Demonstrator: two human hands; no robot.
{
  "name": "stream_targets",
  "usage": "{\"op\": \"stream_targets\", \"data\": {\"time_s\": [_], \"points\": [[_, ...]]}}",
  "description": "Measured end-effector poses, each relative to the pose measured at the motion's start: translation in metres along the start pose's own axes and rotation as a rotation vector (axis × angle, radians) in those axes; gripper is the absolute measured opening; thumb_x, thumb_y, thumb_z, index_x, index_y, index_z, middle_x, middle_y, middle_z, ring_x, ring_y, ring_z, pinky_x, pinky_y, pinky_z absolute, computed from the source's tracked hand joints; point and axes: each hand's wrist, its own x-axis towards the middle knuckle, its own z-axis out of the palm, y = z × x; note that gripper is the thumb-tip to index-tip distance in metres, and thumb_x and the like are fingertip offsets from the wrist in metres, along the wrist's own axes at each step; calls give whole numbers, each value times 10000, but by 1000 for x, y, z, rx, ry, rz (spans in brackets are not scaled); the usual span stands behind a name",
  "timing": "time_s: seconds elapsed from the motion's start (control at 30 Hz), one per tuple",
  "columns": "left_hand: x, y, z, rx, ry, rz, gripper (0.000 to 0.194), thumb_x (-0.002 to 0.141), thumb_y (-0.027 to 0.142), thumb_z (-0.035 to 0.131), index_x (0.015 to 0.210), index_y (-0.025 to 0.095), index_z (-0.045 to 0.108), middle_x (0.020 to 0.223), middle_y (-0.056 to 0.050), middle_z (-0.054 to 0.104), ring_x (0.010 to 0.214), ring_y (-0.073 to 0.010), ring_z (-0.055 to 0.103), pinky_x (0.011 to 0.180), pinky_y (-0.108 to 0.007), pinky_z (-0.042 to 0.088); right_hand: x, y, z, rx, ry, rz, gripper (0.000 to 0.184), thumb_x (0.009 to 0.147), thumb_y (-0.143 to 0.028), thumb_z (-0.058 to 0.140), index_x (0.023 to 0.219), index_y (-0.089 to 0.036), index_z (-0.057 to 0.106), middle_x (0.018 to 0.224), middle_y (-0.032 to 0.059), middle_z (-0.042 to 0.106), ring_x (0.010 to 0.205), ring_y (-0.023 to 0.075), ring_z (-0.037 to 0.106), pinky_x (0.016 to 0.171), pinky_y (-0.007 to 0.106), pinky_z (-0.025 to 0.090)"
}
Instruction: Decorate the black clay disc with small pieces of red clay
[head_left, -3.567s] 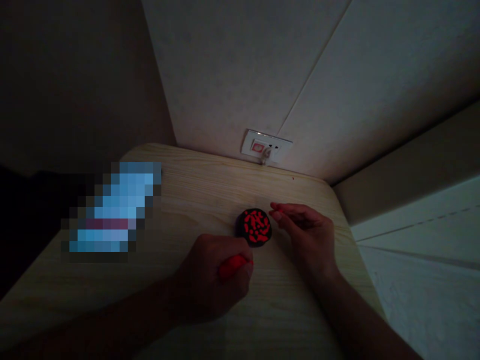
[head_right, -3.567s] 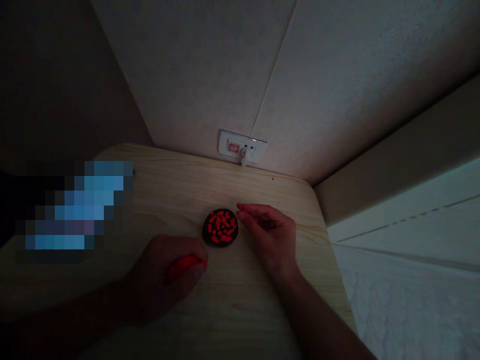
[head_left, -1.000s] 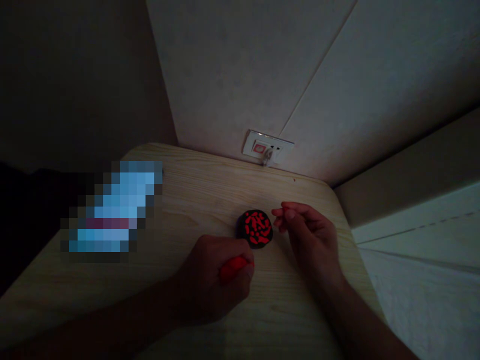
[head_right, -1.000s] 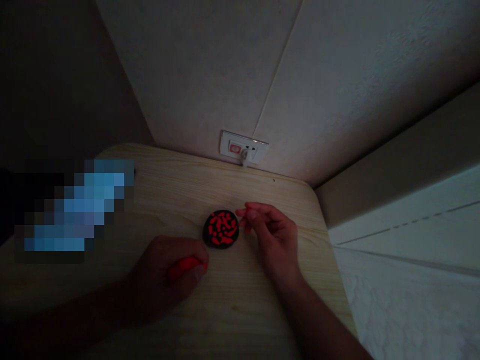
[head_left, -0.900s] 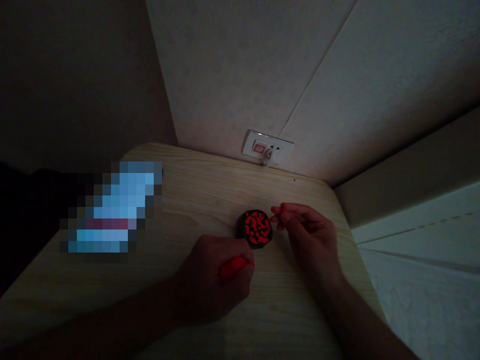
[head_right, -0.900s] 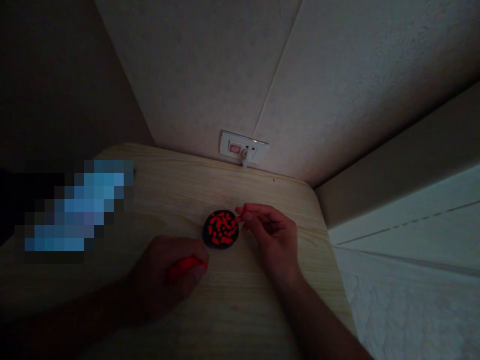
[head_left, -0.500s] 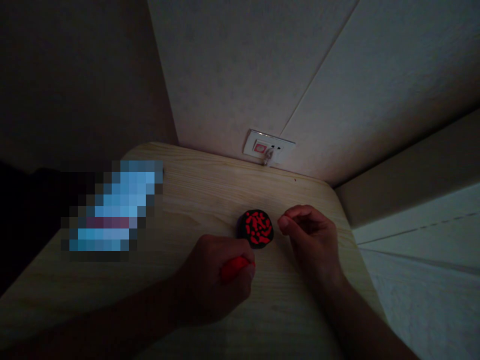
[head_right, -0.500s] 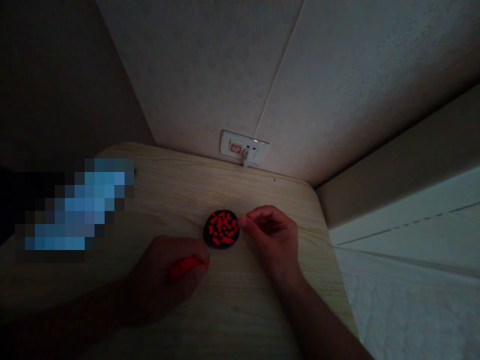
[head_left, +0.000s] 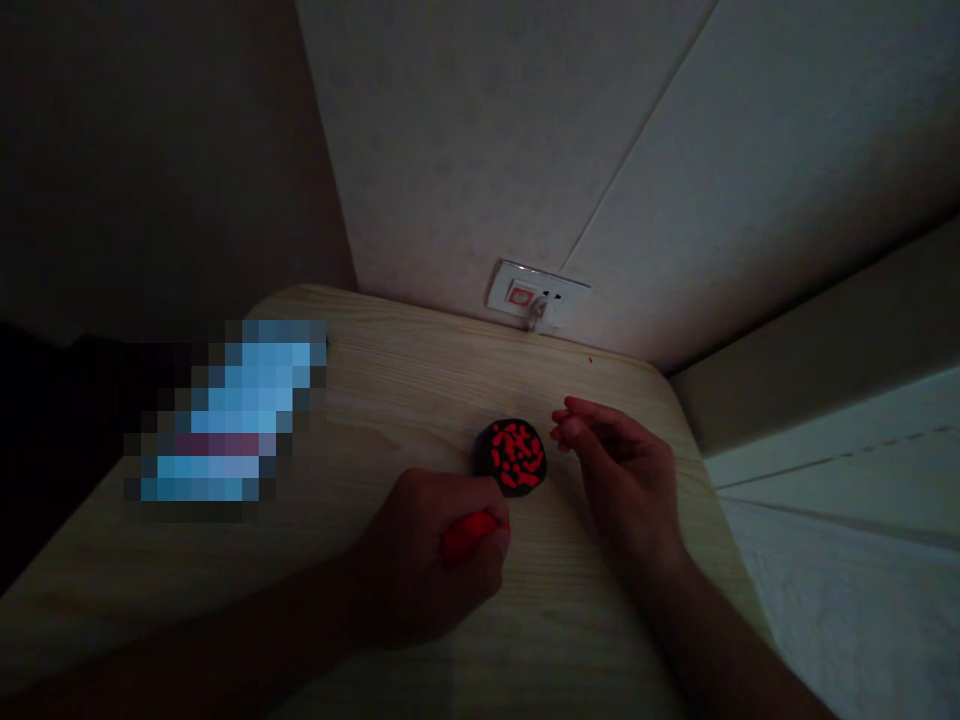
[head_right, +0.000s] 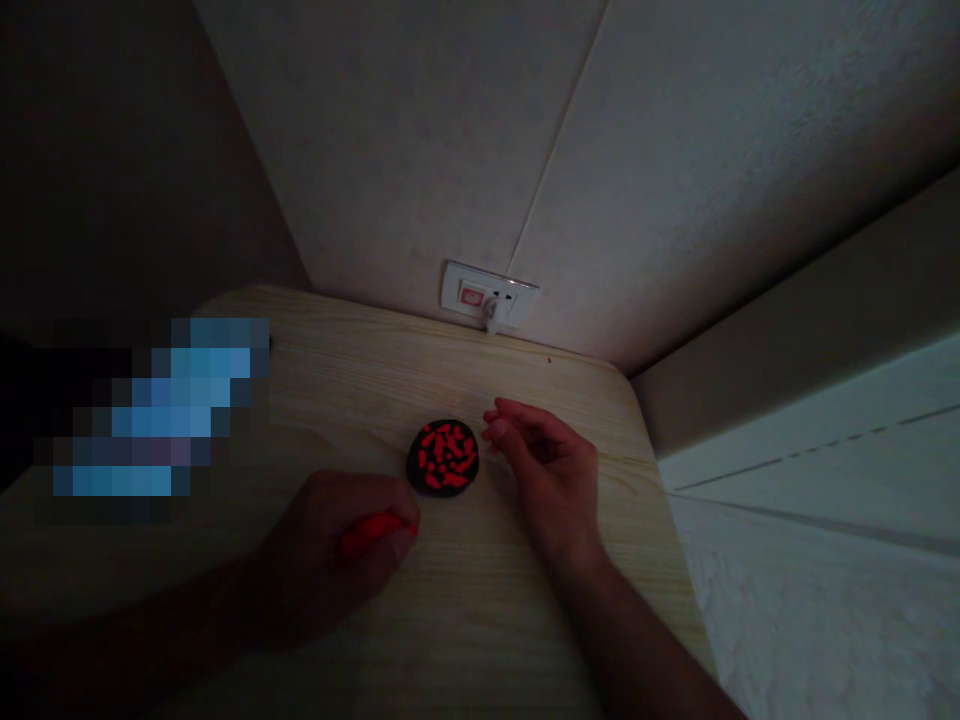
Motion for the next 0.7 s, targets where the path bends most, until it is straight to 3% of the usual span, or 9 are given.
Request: {"op": "stream_targets", "data": {"time_s": [0.13, 0.3, 0.43, 0.57, 0.7], "points": [[0, -1, 0, -5, 0, 4, 164, 847, 122, 561, 691, 168, 581, 565, 60, 547, 496, -62, 485, 517, -175, 369, -2, -3, 1, -21, 22, -10, 185, 703, -242, 917, 837, -247, 789, 741, -21, 757, 665, 102, 670, 638, 209, 547], [2, -1, 0, -10, 9, 11, 155, 838, 119, 570, 690, 166, 582, 561, 61, 548, 493, -59, 483, 512, -170, 365, -3, -5, -1, -29, -10, -17, 205, 668, -214, 928, 713, -209, 728, 627, -40, 686, 552, 86, 590, 536, 196, 482], [2, -1, 1, -9, 10, 2, 163, 840, 131, 564, 682, 165, 590, 558, 56, 548, 489, -66, 478, 509, -179, 364, -2, -3, -2, -30, -20, -2, 163, 795, -335, 851, 796, -195, 768, 647, -4, 706, 543, 110, 599, 525, 232, 487], [2, -1, 1, -9, 11, -5, 162, 834, 141, 560, 677, 165, 592, 554, 54, 540, 486, -69, 473, 501, -181, 357, -1, -5, 1, -34, -69, 20, 277, 955, -437, 668, 892, -191, 780, 728, 29, 729, 596, 128, 628, 580, 263, 516], [2, -1, 1, -4, 3, 6, 165, 837, 143, 554, 678, 166, 593, 554, 52, 542, 484, -71, 476, 505, -185, 363, 0, -14, 2, -165, -85, -44, 220, 949, -412, 680, 935, -215, 777, 752, 16, 715, 649, 129, 623, 632, 264, 526]]}}
